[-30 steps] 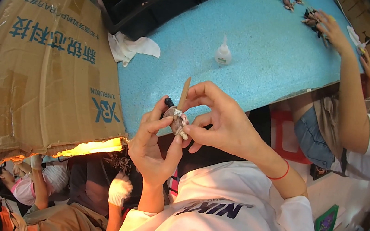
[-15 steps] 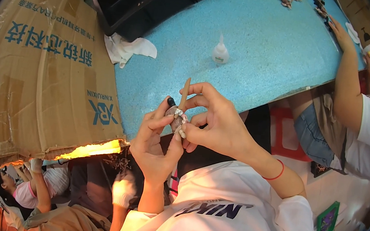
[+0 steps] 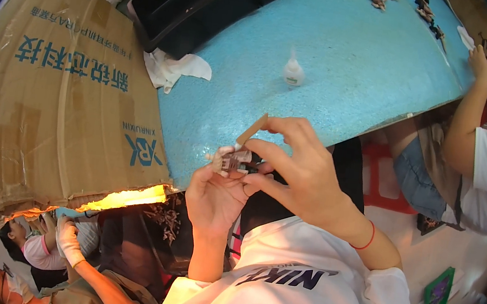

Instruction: The person assembles toy figurines by applying glue from a bottle onto components and attaching the parts together by hand.

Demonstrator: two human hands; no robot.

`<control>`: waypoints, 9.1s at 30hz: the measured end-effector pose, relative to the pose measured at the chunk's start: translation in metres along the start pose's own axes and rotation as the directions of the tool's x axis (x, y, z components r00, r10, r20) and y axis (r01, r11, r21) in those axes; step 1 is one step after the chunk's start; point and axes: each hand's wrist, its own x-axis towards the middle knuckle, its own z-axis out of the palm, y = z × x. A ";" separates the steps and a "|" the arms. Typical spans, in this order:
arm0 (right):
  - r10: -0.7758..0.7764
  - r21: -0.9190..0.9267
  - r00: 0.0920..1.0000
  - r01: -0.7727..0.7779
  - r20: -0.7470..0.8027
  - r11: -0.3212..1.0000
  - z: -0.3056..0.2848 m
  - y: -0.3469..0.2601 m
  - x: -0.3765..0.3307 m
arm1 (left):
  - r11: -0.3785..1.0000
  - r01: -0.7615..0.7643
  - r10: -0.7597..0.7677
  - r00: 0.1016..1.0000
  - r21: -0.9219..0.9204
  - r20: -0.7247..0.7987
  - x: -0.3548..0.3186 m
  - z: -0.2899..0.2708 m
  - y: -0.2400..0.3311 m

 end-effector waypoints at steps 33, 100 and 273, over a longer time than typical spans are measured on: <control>-0.112 -0.039 0.993 0.114 0.047 0.993 -0.004 -0.003 -0.019 | 0.997 0.081 -0.082 0.990 0.016 0.113 0.000 0.002 -0.008; 0.259 0.880 0.924 -0.355 0.281 0.314 -0.018 0.001 -0.029 | -0.513 -0.403 0.241 0.780 0.758 0.578 -0.004 0.039 -0.019; 0.070 -0.194 0.984 -0.037 0.166 0.980 -0.004 0.049 -0.022 | -0.178 0.047 0.885 0.444 0.983 0.139 -0.013 -0.129 0.266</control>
